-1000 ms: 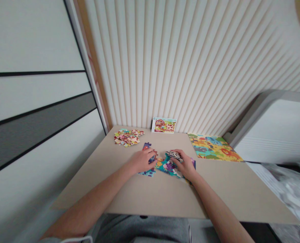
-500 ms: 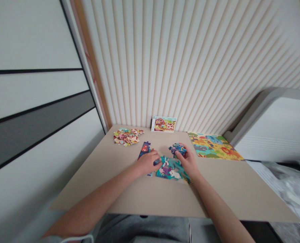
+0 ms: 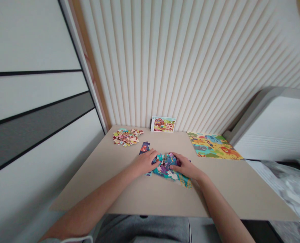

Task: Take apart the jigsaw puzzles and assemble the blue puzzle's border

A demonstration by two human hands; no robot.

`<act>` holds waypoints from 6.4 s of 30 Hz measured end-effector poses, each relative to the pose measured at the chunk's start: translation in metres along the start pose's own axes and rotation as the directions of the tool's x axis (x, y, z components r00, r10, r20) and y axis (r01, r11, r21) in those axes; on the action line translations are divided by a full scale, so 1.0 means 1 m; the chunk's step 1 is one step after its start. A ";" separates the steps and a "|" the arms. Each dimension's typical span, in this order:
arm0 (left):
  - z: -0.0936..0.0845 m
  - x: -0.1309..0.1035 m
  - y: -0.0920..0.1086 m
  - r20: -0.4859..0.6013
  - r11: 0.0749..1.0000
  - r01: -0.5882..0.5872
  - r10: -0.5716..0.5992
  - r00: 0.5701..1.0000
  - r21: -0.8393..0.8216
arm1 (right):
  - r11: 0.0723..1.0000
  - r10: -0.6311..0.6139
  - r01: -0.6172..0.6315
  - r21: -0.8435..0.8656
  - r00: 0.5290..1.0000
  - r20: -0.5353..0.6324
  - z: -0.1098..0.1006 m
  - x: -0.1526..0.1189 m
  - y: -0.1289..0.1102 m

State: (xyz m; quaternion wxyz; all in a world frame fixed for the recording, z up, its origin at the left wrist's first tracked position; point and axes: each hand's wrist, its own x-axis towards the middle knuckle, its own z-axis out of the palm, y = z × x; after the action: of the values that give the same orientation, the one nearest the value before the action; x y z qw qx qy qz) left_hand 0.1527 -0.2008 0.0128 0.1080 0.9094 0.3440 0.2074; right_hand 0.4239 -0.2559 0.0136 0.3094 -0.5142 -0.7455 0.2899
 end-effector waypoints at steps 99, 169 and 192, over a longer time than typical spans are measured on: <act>0.003 -0.001 -0.070 -0.232 0.987 0.127 -0.103 0.967 0.094 | 0.839 -0.069 -0.115 -0.531 0.947 -0.314 0.020 0.065 -0.001; -0.016 -0.009 -0.050 -0.064 0.978 0.036 -0.024 0.998 0.206 | 0.976 -0.047 0.104 -0.193 0.960 0.278 0.026 0.021 -0.033; 0.003 0.002 -0.062 -0.232 0.956 0.064 -0.134 0.963 -0.287 | 0.977 -0.148 0.128 0.170 0.983 0.111 0.048 0.012 -0.052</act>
State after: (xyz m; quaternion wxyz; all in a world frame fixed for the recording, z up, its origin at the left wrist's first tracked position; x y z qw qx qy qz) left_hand 0.1196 -0.1533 -0.0106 0.2006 0.8335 0.3679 0.3601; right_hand 0.3542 -0.2661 0.0238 0.3233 -0.4153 -0.7710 0.3586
